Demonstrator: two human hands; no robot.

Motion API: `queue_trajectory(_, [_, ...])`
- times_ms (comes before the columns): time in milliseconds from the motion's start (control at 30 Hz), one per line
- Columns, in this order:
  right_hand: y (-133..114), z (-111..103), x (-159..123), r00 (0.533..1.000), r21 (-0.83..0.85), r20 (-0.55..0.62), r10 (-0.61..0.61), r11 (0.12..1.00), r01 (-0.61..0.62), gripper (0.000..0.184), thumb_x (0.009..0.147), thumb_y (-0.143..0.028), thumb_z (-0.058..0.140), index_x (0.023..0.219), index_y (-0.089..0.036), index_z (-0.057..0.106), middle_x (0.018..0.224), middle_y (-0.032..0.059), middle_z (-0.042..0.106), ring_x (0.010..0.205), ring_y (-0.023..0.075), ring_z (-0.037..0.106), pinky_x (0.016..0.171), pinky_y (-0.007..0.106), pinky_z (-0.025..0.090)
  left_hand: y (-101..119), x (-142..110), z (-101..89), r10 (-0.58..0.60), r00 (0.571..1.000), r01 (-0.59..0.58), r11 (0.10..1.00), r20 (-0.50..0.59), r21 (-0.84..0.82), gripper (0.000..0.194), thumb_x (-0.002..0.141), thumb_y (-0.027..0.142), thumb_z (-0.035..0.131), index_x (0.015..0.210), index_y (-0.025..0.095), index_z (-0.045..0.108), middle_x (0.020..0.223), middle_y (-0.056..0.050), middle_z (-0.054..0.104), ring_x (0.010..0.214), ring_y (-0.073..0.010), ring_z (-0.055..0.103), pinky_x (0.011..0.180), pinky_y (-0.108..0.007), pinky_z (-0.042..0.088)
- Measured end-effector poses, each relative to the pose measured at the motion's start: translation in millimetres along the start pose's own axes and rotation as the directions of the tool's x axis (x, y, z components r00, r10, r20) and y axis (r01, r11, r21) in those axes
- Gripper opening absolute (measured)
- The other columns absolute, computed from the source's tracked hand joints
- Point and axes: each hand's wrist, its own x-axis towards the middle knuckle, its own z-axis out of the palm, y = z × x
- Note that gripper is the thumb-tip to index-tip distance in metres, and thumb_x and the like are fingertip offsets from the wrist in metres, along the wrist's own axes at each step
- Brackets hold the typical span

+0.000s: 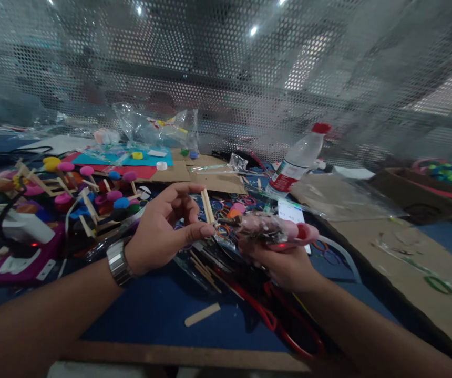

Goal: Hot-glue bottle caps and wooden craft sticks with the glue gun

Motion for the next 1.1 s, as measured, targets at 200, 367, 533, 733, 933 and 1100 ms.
queue_trajectory(200, [-1.1,-0.1,0.0,1.000,0.011,-0.013,-0.003,1.000,0.003,0.025,0.072,-0.039,0.089,0.078,-0.024,0.069,0.058,-0.0047,0.058,0.044,0.0115,0.043,0.046,0.030,0.041,-1.5,-0.3,-1.1,0.016,1.000,-0.017,1.000,0.015,0.016,0.063,0.068,0.034,0.093,0.120,0.017,0.062,0.070,0.005,0.057,0.063,-0.0109,0.054,0.059,-0.022,0.045])
queue_trajectory(367, [-1.5,-1.3,-0.7,1.000,-0.013,-0.011,0.018,1.000,-0.018,0.025,0.071,-0.038,0.089,0.080,-0.024,0.070,0.057,-0.0044,0.058,0.043,0.0120,0.042,0.042,0.029,0.037,-1.8,0.1,-0.6,0.020,1.000,-0.020,1.000,0.017,0.012,0.062,0.067,0.030,0.094,0.119,0.017,0.063,0.070,0.005,0.057,0.063,-0.0103,0.053,0.058,-0.022,0.045])
queue_trajectory(533, [1.3,-2.8,-1.4,0.999,0.002,-0.028,0.016,1.000,-0.016,0.025,0.070,-0.036,0.090,0.083,-0.025,0.072,0.058,-0.0043,0.060,0.043,0.0116,0.043,0.042,0.028,0.038,-0.5,0.0,-0.7,0.031,0.999,-0.031,0.999,0.020,0.022,0.060,0.067,0.030,0.093,0.118,0.017,0.064,0.070,0.005,0.057,0.062,-0.0103,0.053,0.058,-0.022,0.044])
queue_trajectory(733, [1.2,-3.6,-1.4,0.999,-0.018,-0.001,0.035,0.999,-0.035,0.023,0.071,-0.035,0.089,0.077,-0.024,0.070,0.055,-0.0051,0.056,0.043,0.0114,0.042,0.043,0.028,0.040,0.4,-0.4,0.5,0.024,1.000,-0.025,0.999,0.010,0.025,0.061,0.067,0.035,0.093,0.118,0.016,0.064,0.069,0.005,0.057,0.061,-0.0108,0.053,0.058,-0.023,0.044])
queue_trajectory(933, [5.5,-6.0,-3.6,0.998,-0.031,-0.033,0.050,0.998,-0.051,0.024,0.070,-0.036,0.089,0.080,-0.024,0.070,0.055,-0.0050,0.057,0.044,0.0122,0.043,0.043,0.028,0.038,0.4,-1.4,0.8,0.026,0.999,-0.027,1.000,0.024,0.012,0.061,0.067,0.032,0.093,0.118,0.017,0.064,0.069,0.005,0.057,0.063,-0.0111,0.054,0.059,-0.022,0.044])
queue_trajectory(1100, [5.3,-6.4,-3.8,0.999,-0.042,-0.027,0.040,0.998,-0.041,0.021,0.071,-0.032,0.088,0.075,-0.024,0.069,0.053,-0.0052,0.056,0.043,0.0117,0.041,0.042,0.028,0.037,1.0,-1.8,0.8,0.027,1.000,-0.027,1.000,0.015,0.011,0.061,0.065,0.030,0.094,0.117,0.016,0.064,0.069,0.005,0.058,0.062,-0.0111,0.055,0.059,-0.022,0.045])
